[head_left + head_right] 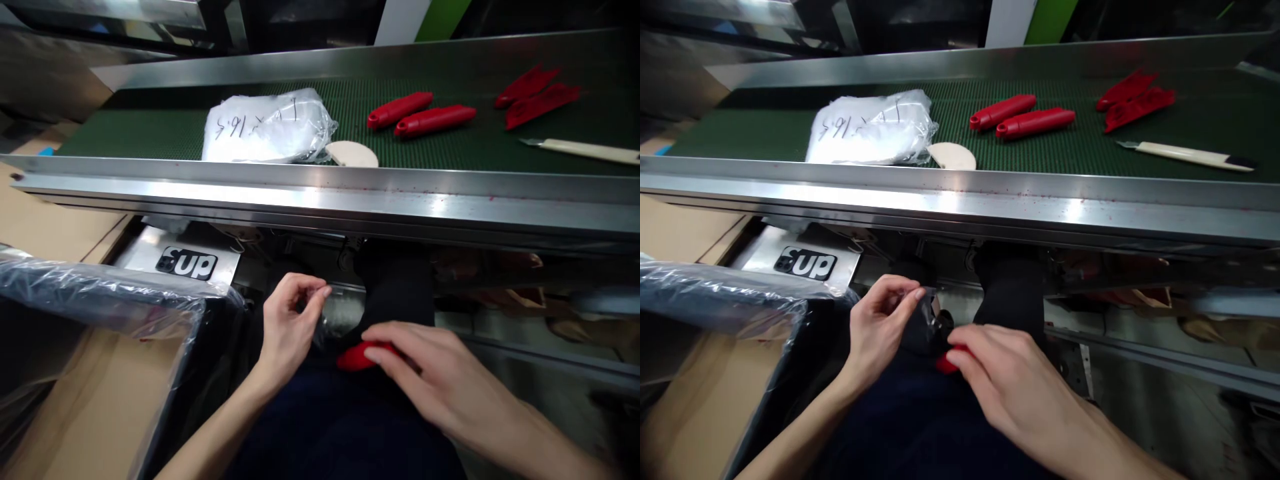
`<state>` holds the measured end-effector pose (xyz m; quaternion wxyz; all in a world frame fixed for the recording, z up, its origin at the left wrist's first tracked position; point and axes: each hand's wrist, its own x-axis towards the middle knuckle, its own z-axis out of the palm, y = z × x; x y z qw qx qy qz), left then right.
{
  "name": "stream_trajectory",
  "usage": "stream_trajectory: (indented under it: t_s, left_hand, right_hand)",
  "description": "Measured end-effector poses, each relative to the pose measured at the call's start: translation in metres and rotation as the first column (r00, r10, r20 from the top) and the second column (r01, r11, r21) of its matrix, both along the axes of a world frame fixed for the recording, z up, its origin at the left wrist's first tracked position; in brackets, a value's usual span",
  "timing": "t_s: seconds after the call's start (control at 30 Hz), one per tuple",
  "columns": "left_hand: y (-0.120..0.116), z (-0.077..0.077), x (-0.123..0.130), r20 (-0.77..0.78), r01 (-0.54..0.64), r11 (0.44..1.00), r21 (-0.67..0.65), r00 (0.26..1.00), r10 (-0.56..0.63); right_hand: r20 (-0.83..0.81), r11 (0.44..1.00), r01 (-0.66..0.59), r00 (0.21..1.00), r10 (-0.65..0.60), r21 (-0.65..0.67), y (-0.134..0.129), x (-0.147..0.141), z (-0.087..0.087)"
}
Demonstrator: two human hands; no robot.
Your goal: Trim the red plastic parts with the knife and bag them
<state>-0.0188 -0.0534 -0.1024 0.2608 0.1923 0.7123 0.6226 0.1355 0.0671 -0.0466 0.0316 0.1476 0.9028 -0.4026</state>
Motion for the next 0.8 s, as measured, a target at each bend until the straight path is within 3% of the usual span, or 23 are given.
stream_trajectory:
  t_s: [0.07,0.17,0.3,0.4,0.47,0.53,0.63,0.8]
  left_hand:
    - [-0.006,0.005,0.008,-0.166,0.039,0.999,0.009,0.985,-0.037]
    - [-0.014,0.01,0.023,-0.367,0.164,0.986,0.012,0.918,-0.149]
    - [-0.02,0.017,0.036,-0.306,0.262,0.965,-0.002,0.919,-0.249]
    - [-0.018,0.026,0.036,0.022,0.23,0.971,0.071,0.972,-0.232]
    - [-0.015,0.031,0.031,0.282,0.168,0.983,0.07,0.942,-0.181]
    - [-0.011,0.034,0.023,0.402,0.166,0.986,0.014,0.902,-0.158]
    - [-0.008,0.035,0.011,0.366,0.19,0.98,-0.062,0.918,-0.155]
    - [-0.006,0.03,0.001,0.281,0.029,0.995,-0.095,0.96,-0.001]
  right_hand:
    - [0.044,0.97,0.18,0.984,-0.175,-0.163,0.003,-0.009,-0.002]
    - [0.099,0.889,0.292,0.956,-0.275,-0.352,0.002,-0.023,-0.007]
    - [0.08,0.841,0.297,0.953,-0.293,-0.453,0.0,-0.031,-0.01]
    - [0.025,0.891,0.306,0.948,-0.316,-0.335,-0.001,-0.028,-0.009]
    - [-0.018,0.936,0.278,0.957,-0.288,-0.214,-0.002,-0.026,-0.009]
    - [-0.043,0.97,0.216,0.974,-0.221,-0.109,-0.002,-0.025,-0.009]
    - [-0.073,0.99,0.137,0.988,-0.136,0.017,-0.001,-0.023,-0.007]
    - [-0.239,0.96,0.176,0.963,-0.122,0.22,0.007,-0.015,0.013]
